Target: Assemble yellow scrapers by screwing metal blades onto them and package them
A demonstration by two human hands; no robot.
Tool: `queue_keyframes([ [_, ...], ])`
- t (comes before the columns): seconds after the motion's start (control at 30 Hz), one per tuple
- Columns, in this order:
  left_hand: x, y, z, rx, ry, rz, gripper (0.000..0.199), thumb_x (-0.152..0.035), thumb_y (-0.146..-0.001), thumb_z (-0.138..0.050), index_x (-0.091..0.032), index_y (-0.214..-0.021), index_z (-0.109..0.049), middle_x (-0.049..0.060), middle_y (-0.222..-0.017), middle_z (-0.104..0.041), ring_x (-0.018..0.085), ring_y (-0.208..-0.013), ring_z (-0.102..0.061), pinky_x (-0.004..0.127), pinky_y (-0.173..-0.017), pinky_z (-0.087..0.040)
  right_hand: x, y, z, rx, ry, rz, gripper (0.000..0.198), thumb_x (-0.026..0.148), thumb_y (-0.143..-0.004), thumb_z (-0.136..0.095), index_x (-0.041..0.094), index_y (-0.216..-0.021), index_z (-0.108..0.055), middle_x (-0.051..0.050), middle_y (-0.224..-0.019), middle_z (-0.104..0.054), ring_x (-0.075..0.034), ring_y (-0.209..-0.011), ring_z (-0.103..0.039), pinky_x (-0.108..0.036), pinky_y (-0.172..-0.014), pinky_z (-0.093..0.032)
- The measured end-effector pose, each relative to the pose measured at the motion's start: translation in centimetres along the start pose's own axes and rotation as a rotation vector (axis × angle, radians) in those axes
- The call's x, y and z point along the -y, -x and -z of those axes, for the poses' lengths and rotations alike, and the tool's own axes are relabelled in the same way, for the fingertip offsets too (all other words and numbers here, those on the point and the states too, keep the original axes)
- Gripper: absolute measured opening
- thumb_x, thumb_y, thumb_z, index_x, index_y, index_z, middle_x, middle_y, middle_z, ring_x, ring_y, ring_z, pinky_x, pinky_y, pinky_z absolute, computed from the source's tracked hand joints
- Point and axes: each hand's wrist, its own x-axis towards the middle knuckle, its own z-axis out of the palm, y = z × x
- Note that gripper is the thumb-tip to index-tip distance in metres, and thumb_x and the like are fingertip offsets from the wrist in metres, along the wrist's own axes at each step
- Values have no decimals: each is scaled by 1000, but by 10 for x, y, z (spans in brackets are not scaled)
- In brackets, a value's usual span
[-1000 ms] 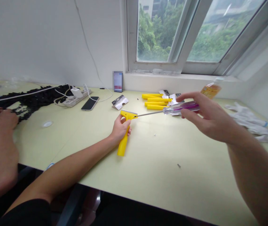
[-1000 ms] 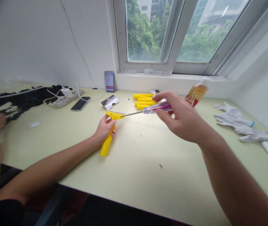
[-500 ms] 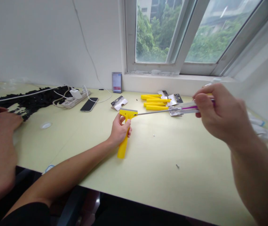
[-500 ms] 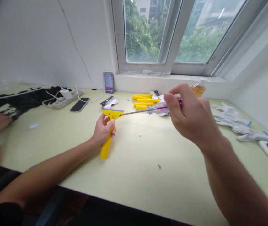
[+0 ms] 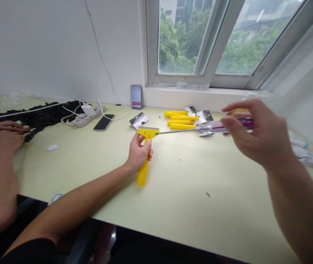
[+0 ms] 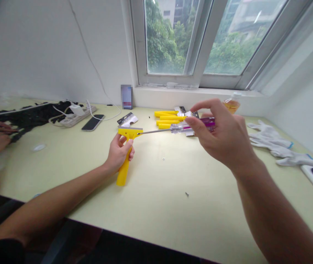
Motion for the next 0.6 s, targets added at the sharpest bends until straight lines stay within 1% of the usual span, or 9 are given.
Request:
queue_keyframes([
  [0.03, 1, 0, 0, -1, -2, 3, 31, -34, -81, -64, -23, -103, -46, 1, -102, -59, 2, -40, -51, 17, -31, -38, 0, 0, -1, -23, 15, -36, 31, 46, -91, -49, 25, -113, -54, -5, -85, -67, -20, -63, -62, -35, -60, -45],
  [0.07, 1, 0, 0, -7, -2, 9, 31, -34, -81, -64, -23, -102, -45, 0, -101, -59, 3, -40, -51, 17, -31, -38, -1, 0, -3, -14, -3, -46, 33, 47, -91, -48, 25, -116, -52, -6, -88, -67, -19, -61, -61, -34, -57, -44],
  [0.13, 2, 0, 0, -22, 3, 27, 30, -33, -80, -64, -22, -101, -45, 0, -98, -57, 3, -40, -51, 17, -31, -38, -4, -1, -6, 76, -115, -1, 41, 48, -89, -51, 28, -125, -44, -7, -104, -66, -19, -64, -62, -33, -55, -44],
  [0.17, 3, 0, 0, -25, 8, 36, 30, -33, -80, -64, -22, -101, -45, 0, -98, -57, 3, -40, -51, 18, -31, -38, -7, -1, -7, 122, -150, 6, 44, 49, -89, -51, 29, -127, -42, -7, -106, -66, -19, -65, -62, -32, -55, -44],
  [0.27, 4, 0, -1, -20, 16, 50, 30, -32, -80, -64, -22, -101, -45, 1, -101, -56, 3, -40, -51, 18, -31, -37, -16, -4, -8, 91, -19, -92, 33, 51, -92, -44, 28, -116, -51, -2, -76, -64, -18, -54, -57, -32, -53, -41],
  [0.3, 3, 0, -1, -22, 14, 54, 30, -32, -80, -64, -22, -100, -45, 1, -101, -56, 3, -40, -51, 18, -31, -37, -18, -4, -8, 90, 8, -105, 33, 51, -92, -43, 28, -115, -51, -2, -73, -63, -19, -54, -57, -32, -53, -42],
  [0.43, 4, 0, -1, -25, 5, 57, 29, -31, -80, -63, -22, -101, -45, 1, -101, -56, 3, -40, -50, 18, -31, -37, -22, -5, -8, 178, -93, -6, 46, 51, -87, -53, 31, -127, -45, -5, -94, -68, -24, -74, -66, -35, -63, -48],
  [0.53, 5, -1, 0, -12, 1, 40, 29, -32, -80, -64, -22, -102, -46, 1, -104, -57, 3, -40, -51, 18, -31, -37, -20, -5, -7, 96, -25, -94, 38, 53, -90, -48, 28, -119, -52, -4, -83, -68, -23, -69, -65, -35, -62, -48],
  [0.6, 6, -1, 1, -19, 0, 36, 30, -31, -80, -64, -22, -103, -46, 1, -104, -57, 3, -40, -51, 18, -31, -37, -19, -5, -8, 113, -78, -43, 41, 51, -89, -50, 28, -124, -49, -7, -100, -68, -23, -76, -66, -35, -64, -50],
])
